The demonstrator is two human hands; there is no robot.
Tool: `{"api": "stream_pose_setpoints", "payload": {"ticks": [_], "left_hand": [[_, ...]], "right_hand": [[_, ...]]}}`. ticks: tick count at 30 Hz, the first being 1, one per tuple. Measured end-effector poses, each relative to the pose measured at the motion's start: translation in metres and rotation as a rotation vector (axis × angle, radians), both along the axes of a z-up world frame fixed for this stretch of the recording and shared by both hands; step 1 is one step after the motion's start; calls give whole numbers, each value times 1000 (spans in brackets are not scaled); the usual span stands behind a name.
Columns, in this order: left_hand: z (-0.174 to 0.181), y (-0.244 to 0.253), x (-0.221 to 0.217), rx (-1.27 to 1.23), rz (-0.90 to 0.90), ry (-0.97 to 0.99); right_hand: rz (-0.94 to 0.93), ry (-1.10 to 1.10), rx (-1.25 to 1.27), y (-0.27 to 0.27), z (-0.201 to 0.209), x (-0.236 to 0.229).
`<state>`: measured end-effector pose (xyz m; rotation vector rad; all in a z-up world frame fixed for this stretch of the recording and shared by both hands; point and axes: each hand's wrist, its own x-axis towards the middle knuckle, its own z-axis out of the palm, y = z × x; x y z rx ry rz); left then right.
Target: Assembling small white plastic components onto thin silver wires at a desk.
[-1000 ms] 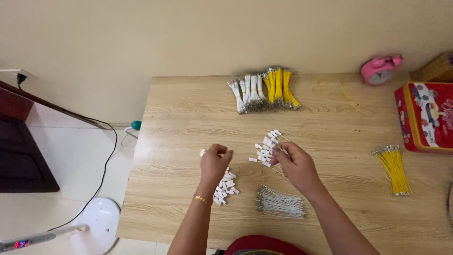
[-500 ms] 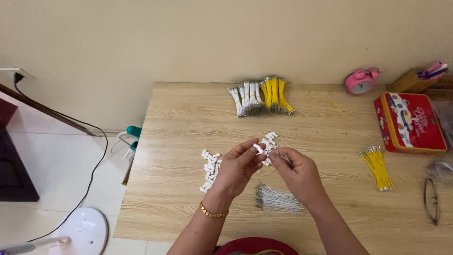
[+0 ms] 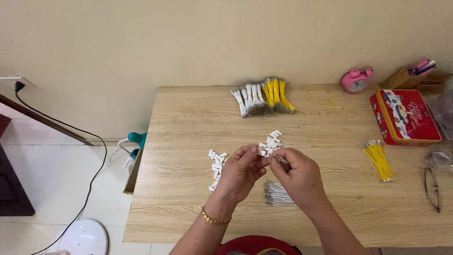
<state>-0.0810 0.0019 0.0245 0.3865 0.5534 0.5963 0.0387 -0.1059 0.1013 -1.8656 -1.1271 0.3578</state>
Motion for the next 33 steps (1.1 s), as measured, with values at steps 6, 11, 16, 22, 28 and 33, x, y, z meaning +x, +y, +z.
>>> {"api": "stream_pose_setpoints", "payload": {"ticks": [6, 11, 16, 22, 28, 33], "left_hand": [[-3, 4, -9, 3, 5, 7], [0, 3, -9, -11, 14, -26], [2, -3, -6, -32, 34, -46], [0, -17, 10, 74, 48, 48], [10, -27, 30, 70, 71, 53], [7, -42, 54, 5, 114, 40]], "right_hand": [[7, 138, -1, 0, 1, -8], [10, 123, 2, -1, 3, -5], [31, 132, -2, -4, 7, -1], [74, 112, 57, -8, 5, 15], [183, 129, 72, -17, -17, 46], [184, 94, -2, -23, -16, 67]]}}
